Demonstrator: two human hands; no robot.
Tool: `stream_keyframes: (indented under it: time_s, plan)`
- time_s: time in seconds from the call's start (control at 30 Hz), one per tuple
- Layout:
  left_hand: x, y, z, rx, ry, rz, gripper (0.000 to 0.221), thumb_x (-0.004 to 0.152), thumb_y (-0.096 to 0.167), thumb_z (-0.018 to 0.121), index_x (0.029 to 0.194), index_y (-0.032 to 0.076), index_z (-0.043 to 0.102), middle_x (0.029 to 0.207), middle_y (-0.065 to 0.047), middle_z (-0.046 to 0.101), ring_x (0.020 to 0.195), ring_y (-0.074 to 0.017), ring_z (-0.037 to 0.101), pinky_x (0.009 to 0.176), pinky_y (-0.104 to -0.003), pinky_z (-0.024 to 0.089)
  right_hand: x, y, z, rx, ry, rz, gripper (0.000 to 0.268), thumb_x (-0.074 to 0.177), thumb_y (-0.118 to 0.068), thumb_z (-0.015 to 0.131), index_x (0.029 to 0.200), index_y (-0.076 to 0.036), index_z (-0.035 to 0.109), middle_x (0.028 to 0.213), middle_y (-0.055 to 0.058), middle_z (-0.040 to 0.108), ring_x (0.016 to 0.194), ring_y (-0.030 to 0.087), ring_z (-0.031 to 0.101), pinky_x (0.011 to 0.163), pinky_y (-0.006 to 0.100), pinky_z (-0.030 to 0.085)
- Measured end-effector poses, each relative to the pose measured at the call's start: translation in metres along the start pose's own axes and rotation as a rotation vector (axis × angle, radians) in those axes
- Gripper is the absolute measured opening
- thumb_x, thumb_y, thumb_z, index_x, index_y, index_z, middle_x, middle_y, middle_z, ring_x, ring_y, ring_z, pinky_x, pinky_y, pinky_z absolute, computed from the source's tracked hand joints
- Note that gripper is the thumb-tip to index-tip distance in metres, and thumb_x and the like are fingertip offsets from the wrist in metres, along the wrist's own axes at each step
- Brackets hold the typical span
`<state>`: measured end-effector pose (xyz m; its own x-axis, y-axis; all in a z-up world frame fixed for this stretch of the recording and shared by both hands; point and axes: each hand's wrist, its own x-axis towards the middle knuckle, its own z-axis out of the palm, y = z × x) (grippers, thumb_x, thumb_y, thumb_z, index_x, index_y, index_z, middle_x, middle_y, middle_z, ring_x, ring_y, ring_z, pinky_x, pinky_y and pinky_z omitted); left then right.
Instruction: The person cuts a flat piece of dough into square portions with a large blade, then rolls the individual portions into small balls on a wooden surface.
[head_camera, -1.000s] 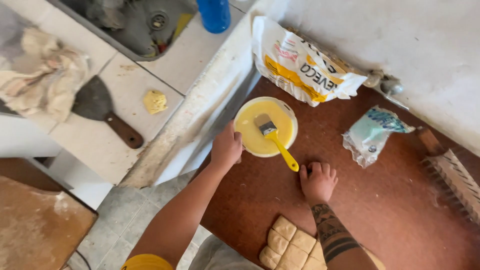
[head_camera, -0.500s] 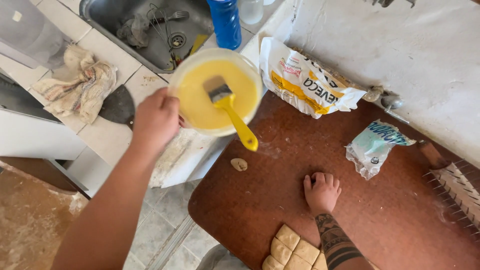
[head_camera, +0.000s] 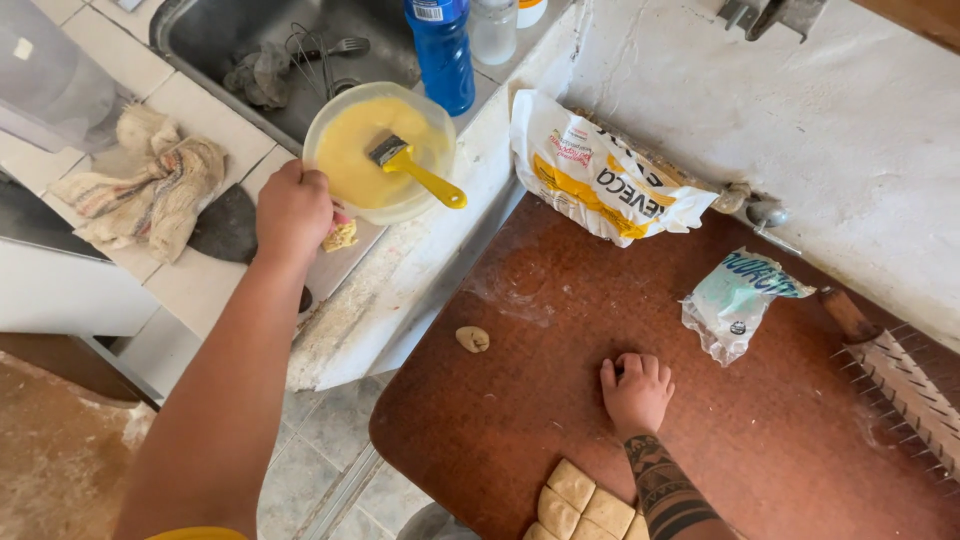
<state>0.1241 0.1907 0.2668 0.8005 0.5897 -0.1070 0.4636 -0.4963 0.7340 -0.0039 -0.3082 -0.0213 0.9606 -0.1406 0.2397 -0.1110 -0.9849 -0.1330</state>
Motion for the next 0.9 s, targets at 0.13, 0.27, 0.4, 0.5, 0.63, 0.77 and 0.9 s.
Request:
stream_keyframes:
  time_s: [0.13,0.27,0.4,0.5,0.63,0.77,0.9]
  plan:
    - [-0.011,0.001,0.005,0.365,0.083,0.131,0.030,0.100,0.032,0.045,0.096,0.009,0.064,0.083,-0.018,0.072,0.090,-0.0412,0.074,0.081,-0.055,0.059,-0.001,0.003,0.008,-0.015,0.014,0.002,0.029,0.082,-0.054,0.069,0.089,-0.026,0.066,0.098,0.002,0.063,0.103,0.027,0.062,0.087,0.044,0.050]
    - [0.016,-0.022,0.001,0.519,0.117,0.146,0.043,0.108,0.047,0.042,0.121,0.014,0.066,0.097,-0.023,0.074,0.098,-0.0484,0.071,0.084,-0.060,0.056,0.002,-0.002,0.000,0.006,0.002,0.017,0.031,0.081,-0.054,0.069,0.090,-0.024,0.069,0.100,0.003,0.063,0.104,0.028,0.061,0.088,0.044,0.050]
    - [-0.029,0.032,-0.029,0.713,0.013,0.045,0.088,0.109,0.072,0.011,0.167,0.008,0.027,0.067,-0.013,0.068,0.061,-0.0429,0.068,0.042,-0.053,0.047,0.011,-0.010,-0.034,0.123,-0.215,0.024,0.029,0.088,-0.046,0.065,0.091,-0.017,0.069,0.106,0.007,0.065,0.106,0.037,0.055,0.089,0.055,0.046]
    - [-0.069,0.000,-0.017,0.388,0.628,0.937,0.032,0.117,0.015,0.061,0.137,-0.009,0.070,0.088,-0.009,0.068,0.073,-0.0250,0.066,0.066,-0.039,0.052,0.012,-0.008,-0.041,0.212,-0.255,0.056,0.030,0.086,-0.046,0.066,0.096,-0.018,0.072,0.110,0.005,0.065,0.111,0.034,0.054,0.094,0.054,0.044]
    - [-0.131,-0.064,0.084,0.250,0.467,1.092,0.026,0.093,0.032,0.066,0.104,0.009,0.071,0.080,-0.005,0.058,0.071,-0.0287,0.060,0.074,-0.040,0.051,0.000,0.012,-0.008,0.271,-0.091,0.032,0.032,0.082,-0.050,0.071,0.098,-0.023,0.067,0.105,0.001,0.060,0.104,0.028,0.058,0.087,0.043,0.050]
    - [-0.152,-0.107,0.168,0.219,-0.220,1.104,0.029,0.084,0.025,0.074,0.110,0.015,0.066,0.095,-0.008,0.057,0.089,-0.0325,0.064,0.075,-0.041,0.055,-0.004,0.017,-0.019,0.158,-0.024,-0.172,0.023,0.088,-0.035,0.071,0.100,-0.016,0.062,0.102,0.006,0.053,0.100,0.028,0.056,0.087,0.040,0.050]
    - [-0.150,-0.151,0.209,0.364,-0.325,1.008,0.024,0.090,0.028,0.073,0.096,0.015,0.054,0.097,-0.008,0.051,0.087,-0.0320,0.064,0.064,-0.036,0.058,-0.021,0.034,-0.006,0.054,0.047,-0.315,0.039,0.087,-0.047,0.076,0.101,-0.013,0.062,0.101,0.009,0.054,0.097,0.030,0.060,0.081,0.037,0.054]
